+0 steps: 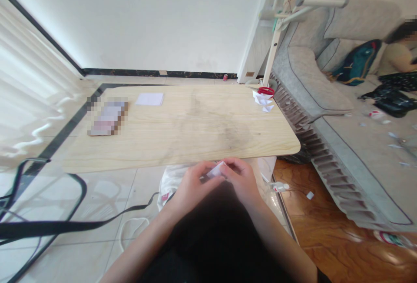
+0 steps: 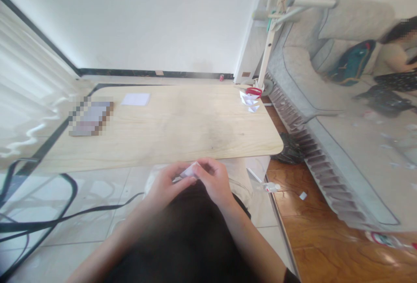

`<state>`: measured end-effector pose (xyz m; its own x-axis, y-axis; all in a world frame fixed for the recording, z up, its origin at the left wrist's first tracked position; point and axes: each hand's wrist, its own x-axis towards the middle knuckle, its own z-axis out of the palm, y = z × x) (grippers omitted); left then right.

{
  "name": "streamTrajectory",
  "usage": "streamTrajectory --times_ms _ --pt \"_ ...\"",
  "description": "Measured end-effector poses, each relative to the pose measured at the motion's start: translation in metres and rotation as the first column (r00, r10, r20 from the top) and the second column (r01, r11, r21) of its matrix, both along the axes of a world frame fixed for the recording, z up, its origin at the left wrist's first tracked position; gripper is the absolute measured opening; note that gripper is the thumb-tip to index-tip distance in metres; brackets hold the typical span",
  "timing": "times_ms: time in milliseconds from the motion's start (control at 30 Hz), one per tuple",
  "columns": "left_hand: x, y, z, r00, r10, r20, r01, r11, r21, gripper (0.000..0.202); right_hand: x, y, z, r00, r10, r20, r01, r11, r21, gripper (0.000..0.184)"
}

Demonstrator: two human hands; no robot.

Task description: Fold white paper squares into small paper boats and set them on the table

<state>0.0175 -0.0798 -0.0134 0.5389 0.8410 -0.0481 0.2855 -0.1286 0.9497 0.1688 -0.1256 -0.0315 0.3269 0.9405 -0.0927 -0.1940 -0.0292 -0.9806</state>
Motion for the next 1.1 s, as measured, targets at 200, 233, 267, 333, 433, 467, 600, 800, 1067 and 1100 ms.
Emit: streamTrajectory --times_ms 200,233,267,333,433,467,600,800,1067,1100 --pt "0.0011 0.0007 0.0014 1.0 0.003 -0.021 -0.003 1.0 -0.009 0.023 -0.0028 0.0005 0.0038 0.997 0.045 -0.066 -0.044 0.999 0.012 0.019" --pt "0.001 0.0006 0.0016 1.0 0.001 -0.019 -0.001 1.0 -0.007 0.023 -0.0026 0.0004 0.0038 0.996 0.047 -0.07 -0.046 0.999 0.018 0.019" --pt "0.0008 0.0004 0.0019 1.0 -0.002 -0.019 0.002 1.0 -0.005 0.023 -0.002 0.0002 0.0037 0.996 0.051 -0.071 -0.05 0.999 0.023 0.018" --pt "0.0001 0.0001 0.0025 1.0 -0.007 -0.023 0.007 1.0 -0.003 0.023 -0.0004 -0.0003 0.0032 0.995 0.079 -0.062 -0.077 0.997 0.024 0.018" --pt "-0.0007 -0.0001 0.0031 0.999 -0.006 -0.032 0.007 1.0 0.002 0.023 0.0018 -0.001 0.0019 0.994 0.103 -0.02 -0.103 0.995 0.014 0.016" --pt "-0.0008 0.0 0.0029 0.999 -0.005 -0.034 0.005 1.0 0.002 0.023 0.0021 -0.0011 0.0013 0.995 0.095 -0.009 -0.095 0.995 0.012 0.016" --pt "-0.0001 0.0005 0.0009 0.999 -0.022 -0.044 0.022 1.0 0.002 0.024 0.0017 -0.0005 -0.0018 1.0 0.028 0.0 -0.028 1.0 0.011 0.016" --pt "0.0004 0.0012 0.0001 0.998 -0.033 -0.05 0.033 0.999 0.001 0.025 0.0011 0.0007 -0.003 1.0 0.006 -0.003 -0.006 1.0 -0.016 0.02" --pt "0.0004 0.0025 0.004 0.999 -0.053 -0.003 0.053 0.996 -0.067 0.024 0.0004 0.0005 0.0002 0.999 0.032 0.007 -0.032 0.999 -0.005 0.02" --pt "0.0006 0.0023 0.004 0.999 -0.048 0.007 0.048 0.996 -0.08 0.024 0.0008 0.0002 -0.0002 0.999 0.027 0.021 -0.027 1.0 -0.007 0.02"
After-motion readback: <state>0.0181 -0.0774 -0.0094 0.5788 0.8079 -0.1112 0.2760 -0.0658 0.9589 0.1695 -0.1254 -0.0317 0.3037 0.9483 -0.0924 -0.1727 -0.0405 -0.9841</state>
